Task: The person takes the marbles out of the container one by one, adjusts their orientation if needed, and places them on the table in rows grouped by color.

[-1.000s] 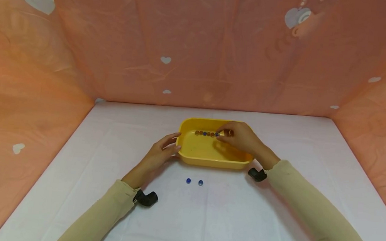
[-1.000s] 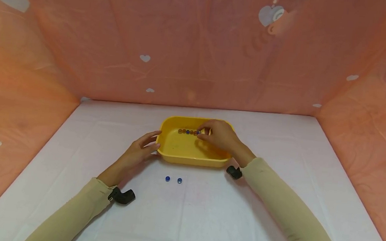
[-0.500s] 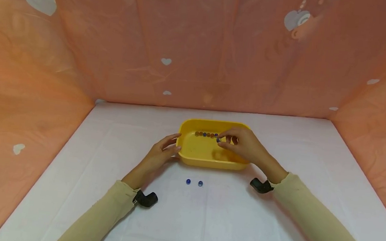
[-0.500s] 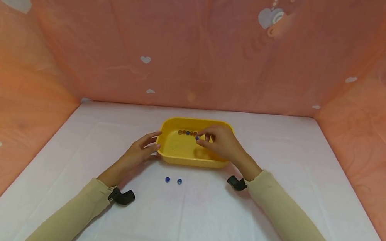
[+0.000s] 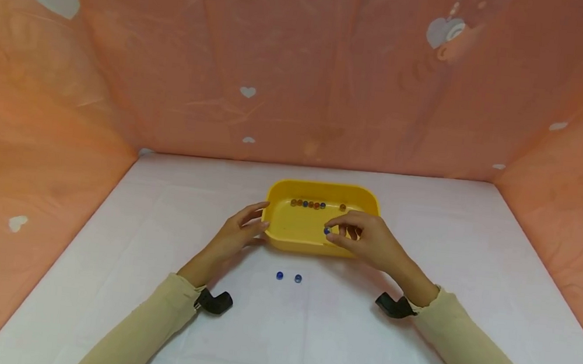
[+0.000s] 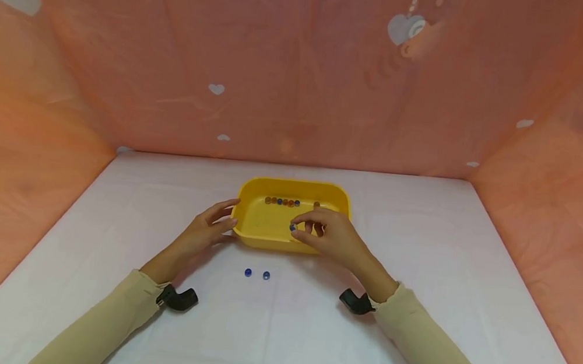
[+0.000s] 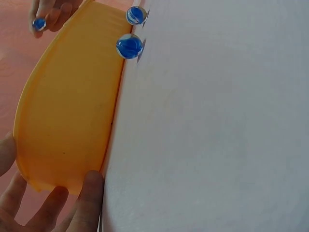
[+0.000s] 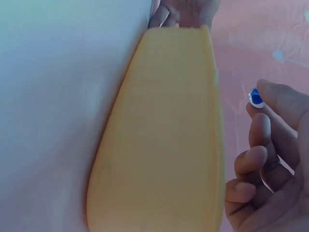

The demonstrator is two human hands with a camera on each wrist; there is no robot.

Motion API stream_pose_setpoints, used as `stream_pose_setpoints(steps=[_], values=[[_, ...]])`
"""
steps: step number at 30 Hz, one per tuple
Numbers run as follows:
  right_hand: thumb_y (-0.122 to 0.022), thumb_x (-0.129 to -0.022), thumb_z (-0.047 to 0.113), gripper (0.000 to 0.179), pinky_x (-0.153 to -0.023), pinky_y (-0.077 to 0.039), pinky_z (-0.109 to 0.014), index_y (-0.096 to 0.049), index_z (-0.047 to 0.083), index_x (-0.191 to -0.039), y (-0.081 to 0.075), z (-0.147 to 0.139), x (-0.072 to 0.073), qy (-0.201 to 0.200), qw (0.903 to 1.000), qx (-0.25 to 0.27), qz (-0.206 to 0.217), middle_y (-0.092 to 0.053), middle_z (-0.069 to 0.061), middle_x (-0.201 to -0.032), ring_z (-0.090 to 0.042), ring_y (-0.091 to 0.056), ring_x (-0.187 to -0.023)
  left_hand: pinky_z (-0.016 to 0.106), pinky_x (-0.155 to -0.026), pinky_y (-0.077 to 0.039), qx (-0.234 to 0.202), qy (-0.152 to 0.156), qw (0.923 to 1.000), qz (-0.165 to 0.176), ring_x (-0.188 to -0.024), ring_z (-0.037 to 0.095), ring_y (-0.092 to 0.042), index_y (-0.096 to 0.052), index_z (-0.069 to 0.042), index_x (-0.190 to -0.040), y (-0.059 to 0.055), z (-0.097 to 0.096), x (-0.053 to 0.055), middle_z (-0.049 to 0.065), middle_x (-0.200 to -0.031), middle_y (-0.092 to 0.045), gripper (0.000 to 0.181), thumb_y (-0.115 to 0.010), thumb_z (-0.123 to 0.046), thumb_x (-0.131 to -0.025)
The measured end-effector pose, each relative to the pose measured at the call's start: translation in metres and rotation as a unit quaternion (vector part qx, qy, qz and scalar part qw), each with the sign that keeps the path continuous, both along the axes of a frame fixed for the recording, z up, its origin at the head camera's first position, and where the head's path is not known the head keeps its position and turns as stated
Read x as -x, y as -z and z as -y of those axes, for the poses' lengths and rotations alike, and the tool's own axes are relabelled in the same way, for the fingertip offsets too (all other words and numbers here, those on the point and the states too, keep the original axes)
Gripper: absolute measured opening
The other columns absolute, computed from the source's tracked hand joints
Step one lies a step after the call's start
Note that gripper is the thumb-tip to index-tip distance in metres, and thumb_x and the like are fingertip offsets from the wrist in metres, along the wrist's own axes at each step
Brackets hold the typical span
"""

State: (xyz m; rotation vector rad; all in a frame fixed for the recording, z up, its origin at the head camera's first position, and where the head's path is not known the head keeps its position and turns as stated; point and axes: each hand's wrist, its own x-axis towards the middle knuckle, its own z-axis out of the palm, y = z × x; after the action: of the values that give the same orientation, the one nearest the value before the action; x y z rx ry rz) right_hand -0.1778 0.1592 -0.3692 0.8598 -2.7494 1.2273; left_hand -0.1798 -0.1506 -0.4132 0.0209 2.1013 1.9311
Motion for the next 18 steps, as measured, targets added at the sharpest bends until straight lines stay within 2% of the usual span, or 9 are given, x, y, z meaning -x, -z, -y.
stream_pose_setpoints(steps=[8, 15, 18], values=[[-0.076, -0.088, 0.030, 0.017, -0.059, -0.043, -0.022, -0.075, 0.025, -0.104, 0.002, 0.000, -0.017, -0.022, 0.9995, 0.018, -0.010, -0.059, 0.010, -0.079, -0.012, -0.050, -0.070, 0.039, -0.097, -0.057, 0.013, 0.007, 0.9998, -0.013, -0.112, 0.022, -0.062, -0.042, -0.027, -0.150, -0.003, 0.002, -0.002, 0.008, -0.156, -0.038, 0.054, -0.062, -0.025, -0.100], [-0.077, -0.088, 0.026, 0.015, -0.059, -0.042, -0.020, -0.076, 0.022, -0.102, 0.007, -0.002, -0.028, -0.034, 0.9988, 0.035, 0.009, -0.057, 0.007, -0.077, -0.010, -0.049, -0.070, 0.037, -0.099, -0.056, 0.012, -0.011, 0.9997, 0.019, -0.116, 0.023, -0.059, -0.045, -0.034, -0.147, -0.004, 0.000, -0.003, 0.001, -0.156, -0.038, 0.051, -0.062, -0.028, -0.099], [-0.077, -0.088, 0.026, 0.015, -0.058, -0.043, -0.020, -0.076, 0.022, -0.102, 0.007, 0.000, -0.031, -0.034, 0.9985, 0.038, 0.019, -0.057, 0.007, -0.075, -0.009, -0.049, -0.069, 0.037, -0.099, -0.056, 0.012, -0.012, 0.9997, 0.019, -0.117, 0.024, -0.059, -0.045, -0.035, -0.147, -0.004, -0.001, -0.003, 0.001, -0.156, -0.038, 0.051, -0.062, -0.028, -0.099]])
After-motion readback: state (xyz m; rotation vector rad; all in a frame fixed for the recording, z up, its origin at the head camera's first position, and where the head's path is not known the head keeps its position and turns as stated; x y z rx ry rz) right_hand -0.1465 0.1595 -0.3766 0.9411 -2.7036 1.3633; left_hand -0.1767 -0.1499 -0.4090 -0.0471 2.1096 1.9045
